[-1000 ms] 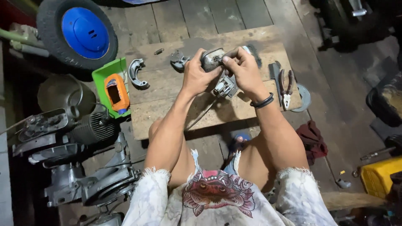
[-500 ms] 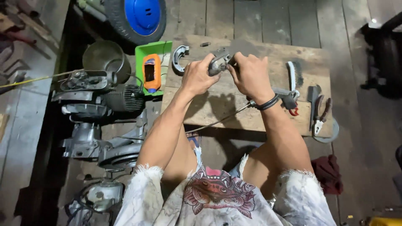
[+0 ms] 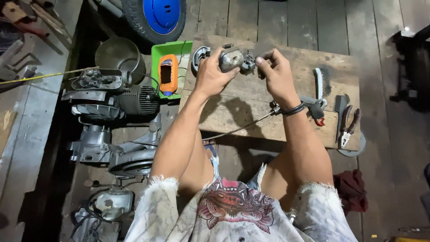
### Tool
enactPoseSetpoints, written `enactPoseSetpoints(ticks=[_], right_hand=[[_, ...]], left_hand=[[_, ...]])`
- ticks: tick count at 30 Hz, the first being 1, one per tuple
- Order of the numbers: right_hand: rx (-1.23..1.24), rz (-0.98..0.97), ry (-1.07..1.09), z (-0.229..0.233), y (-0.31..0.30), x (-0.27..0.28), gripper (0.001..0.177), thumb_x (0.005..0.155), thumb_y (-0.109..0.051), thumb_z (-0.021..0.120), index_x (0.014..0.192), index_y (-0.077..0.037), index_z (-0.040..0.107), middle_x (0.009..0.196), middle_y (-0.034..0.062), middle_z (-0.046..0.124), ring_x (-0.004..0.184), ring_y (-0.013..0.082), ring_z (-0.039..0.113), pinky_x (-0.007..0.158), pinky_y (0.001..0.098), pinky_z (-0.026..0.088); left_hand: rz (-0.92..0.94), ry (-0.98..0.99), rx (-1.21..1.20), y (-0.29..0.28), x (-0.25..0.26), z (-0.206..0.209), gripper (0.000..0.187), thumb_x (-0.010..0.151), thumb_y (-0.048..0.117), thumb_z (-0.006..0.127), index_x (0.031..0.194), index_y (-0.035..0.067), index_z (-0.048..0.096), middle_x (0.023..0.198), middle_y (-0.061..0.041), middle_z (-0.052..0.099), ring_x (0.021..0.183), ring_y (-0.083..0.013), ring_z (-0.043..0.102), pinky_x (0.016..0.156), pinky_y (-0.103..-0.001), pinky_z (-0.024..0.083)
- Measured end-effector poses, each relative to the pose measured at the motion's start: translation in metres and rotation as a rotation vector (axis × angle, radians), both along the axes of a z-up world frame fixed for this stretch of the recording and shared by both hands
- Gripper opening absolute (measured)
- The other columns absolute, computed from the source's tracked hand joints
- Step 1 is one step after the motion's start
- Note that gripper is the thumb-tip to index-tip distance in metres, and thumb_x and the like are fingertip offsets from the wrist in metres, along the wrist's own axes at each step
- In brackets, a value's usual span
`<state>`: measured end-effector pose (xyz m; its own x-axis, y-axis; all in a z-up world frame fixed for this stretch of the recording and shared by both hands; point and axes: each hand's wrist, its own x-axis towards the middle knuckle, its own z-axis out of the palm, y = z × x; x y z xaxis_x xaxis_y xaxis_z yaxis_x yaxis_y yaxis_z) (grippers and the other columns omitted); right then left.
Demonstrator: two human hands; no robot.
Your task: The person scrubs a metal part with a wire brush, then flips it over to scrub the other side. The person continues to scrub the metal part with the wire brush.
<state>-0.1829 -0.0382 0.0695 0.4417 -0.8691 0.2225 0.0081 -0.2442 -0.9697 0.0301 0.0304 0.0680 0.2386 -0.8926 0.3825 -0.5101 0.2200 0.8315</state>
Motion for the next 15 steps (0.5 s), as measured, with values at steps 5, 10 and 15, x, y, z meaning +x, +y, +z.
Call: enactPoseSetpoints(ticks=[5,10,15], right_hand=[[0.072,0.055,-0.058,-0.008,-0.001,0.020,0.012,0.106,-0.011,0.065,0.107,0.001,0.064,0.076,0.0094,0.056,0.070,0.0165,0.060,0.067,0.0305,0.050],[0.077,0.055,-0.052,-0.010,-0.003,0.030,0.010,0.107,-0.010,0.063,0.107,0.000,0.064,0.076,0.0095,0.058,0.070,0.0156,0.062,0.068,0.0299,0.052],[0.097,0.062,-0.045,-0.003,0.003,0.029,0.010,0.105,-0.010,0.065,0.108,-0.001,0.064,0.076,0.0124,0.063,0.071,0.0175,0.066,0.068,0.0294,0.055]], left_hand=[[0.004,0.012,0.032,0.002,0.000,-0.001,0.040,0.071,0.031,0.087,0.099,0.018,0.062,0.075,-0.016,0.069,0.078,-0.0423,0.072,0.067,-0.045,0.053],[0.008,0.022,0.076,-0.001,0.001,-0.007,0.042,0.069,0.035,0.088,0.099,0.019,0.062,0.079,-0.015,0.070,0.081,-0.0401,0.072,0.069,-0.045,0.053],[0.042,0.075,0.075,0.000,-0.002,-0.003,0.044,0.069,0.032,0.089,0.100,0.017,0.062,0.079,-0.017,0.070,0.081,-0.0424,0.072,0.069,-0.047,0.054]])
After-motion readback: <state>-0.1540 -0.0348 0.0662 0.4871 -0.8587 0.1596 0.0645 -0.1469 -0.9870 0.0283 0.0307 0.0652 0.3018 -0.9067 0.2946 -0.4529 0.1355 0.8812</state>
